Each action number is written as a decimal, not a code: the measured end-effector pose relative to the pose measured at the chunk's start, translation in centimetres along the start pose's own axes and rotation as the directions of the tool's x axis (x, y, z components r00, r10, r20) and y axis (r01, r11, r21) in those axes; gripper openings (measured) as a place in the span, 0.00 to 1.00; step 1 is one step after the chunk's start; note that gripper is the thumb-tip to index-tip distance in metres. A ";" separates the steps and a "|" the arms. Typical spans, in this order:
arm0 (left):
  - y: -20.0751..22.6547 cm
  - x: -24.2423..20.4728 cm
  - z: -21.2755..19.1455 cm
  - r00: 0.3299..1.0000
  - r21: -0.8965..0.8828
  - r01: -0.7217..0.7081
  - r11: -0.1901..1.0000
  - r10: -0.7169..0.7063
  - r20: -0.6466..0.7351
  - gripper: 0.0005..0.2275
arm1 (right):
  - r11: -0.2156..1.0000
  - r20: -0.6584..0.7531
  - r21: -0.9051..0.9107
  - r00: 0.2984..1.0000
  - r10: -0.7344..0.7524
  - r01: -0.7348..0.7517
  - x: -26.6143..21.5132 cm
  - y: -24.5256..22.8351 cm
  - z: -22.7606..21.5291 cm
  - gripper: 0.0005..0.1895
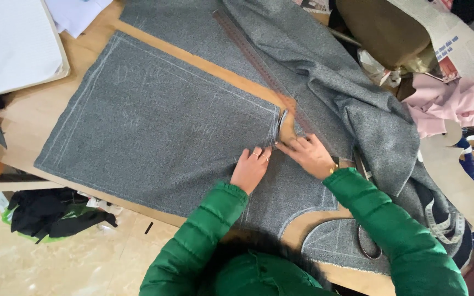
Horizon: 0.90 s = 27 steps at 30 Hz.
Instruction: The person marks a gray fabric with chalk using a ruler and then cuts along the marked lines with scissors. They adjust the fabric and ruler multiple times to ensure accurate cuts before removing the cut piece.
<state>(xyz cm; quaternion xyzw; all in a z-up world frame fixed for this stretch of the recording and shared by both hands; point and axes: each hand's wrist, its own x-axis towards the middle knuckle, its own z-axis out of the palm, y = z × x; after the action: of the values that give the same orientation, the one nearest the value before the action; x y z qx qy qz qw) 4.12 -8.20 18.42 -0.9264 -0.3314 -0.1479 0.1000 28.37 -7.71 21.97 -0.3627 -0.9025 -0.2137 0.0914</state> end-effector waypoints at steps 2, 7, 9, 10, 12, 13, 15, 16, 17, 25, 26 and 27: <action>0.5 0.1 -0.1 1.000 -0.008 0.009 1.000 -0.009 0.007 0.13 | 0.998 0.043 -0.049 0.998 0.050 -0.048 -0.4 -1.5 -0.6 0.23; 0.8 -0.2 0.8 1.000 0.008 0.020 1.000 -0.020 0.016 0.16 | 0.981 0.177 -0.090 0.966 0.187 -0.173 -1.0 -3.7 -0.9 0.27; 0.8 0.0 0.6 0.998 0.030 0.056 0.998 -0.057 0.021 0.21 | 0.973 0.169 -0.087 0.959 0.227 -0.215 -0.9 -3.8 -1.4 0.25; 0.7 0.1 0.7 0.998 0.029 0.054 0.998 -0.055 0.022 0.21 | 0.972 0.169 -0.088 0.959 0.229 -0.217 -1.0 -3.8 -1.2 0.25; 0.4 0.4 0.8 0.997 -0.001 0.071 0.997 -0.071 0.023 0.21 | 0.970 0.163 -0.077 0.957 0.239 -0.229 -1.4 -3.7 -0.9 0.27; 0.4 0.4 0.5 0.997 -0.003 0.069 0.998 -0.069 0.023 0.21 | 0.970 0.165 -0.078 0.956 0.241 -0.231 -1.4 -3.7 -0.9 0.27; 0.2 0.6 0.0 0.996 -0.010 0.072 0.997 -0.072 0.045 0.21 | 0.964 0.134 -0.005 0.955 0.264 -0.266 -1.3 -3.5 -0.9 0.27; 0.1 0.7 -0.2 0.996 -0.010 0.073 0.997 -0.072 0.044 0.21 | 0.964 0.133 -0.006 0.955 0.263 -0.265 -1.4 -3.5 -0.6 0.27; 0.0 0.7 -0.4 0.996 -0.022 0.070 0.997 -0.069 0.047 0.19 | 0.962 0.133 0.010 0.954 0.270 -0.274 -1.5 -3.5 -0.3 0.27; 0.2 0.9 -0.1 0.995 -0.006 0.092 0.996 -0.092 0.033 0.23 | 0.857 0.148 0.151 0.868 0.474 -0.493 -3.0 -2.7 -0.4 0.20; 0.5 1.0 0.0 0.995 0.006 0.098 0.995 -0.098 0.036 0.22 | 0.837 0.152 0.124 0.844 0.514 -0.533 -3.3 -2.5 -0.7 0.17; 0.8 1.1 0.2 0.994 0.017 0.104 0.994 -0.104 0.040 0.21 | 0.815 0.155 0.098 0.818 0.554 -0.571 -3.5 -2.3 -1.1 0.14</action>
<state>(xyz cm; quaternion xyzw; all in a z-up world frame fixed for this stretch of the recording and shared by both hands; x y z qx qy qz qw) 5.49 -8.12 18.53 -0.9100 -0.3822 -0.1316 0.0922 29.31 -11.83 21.05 -0.6183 -0.7711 -0.0914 0.1215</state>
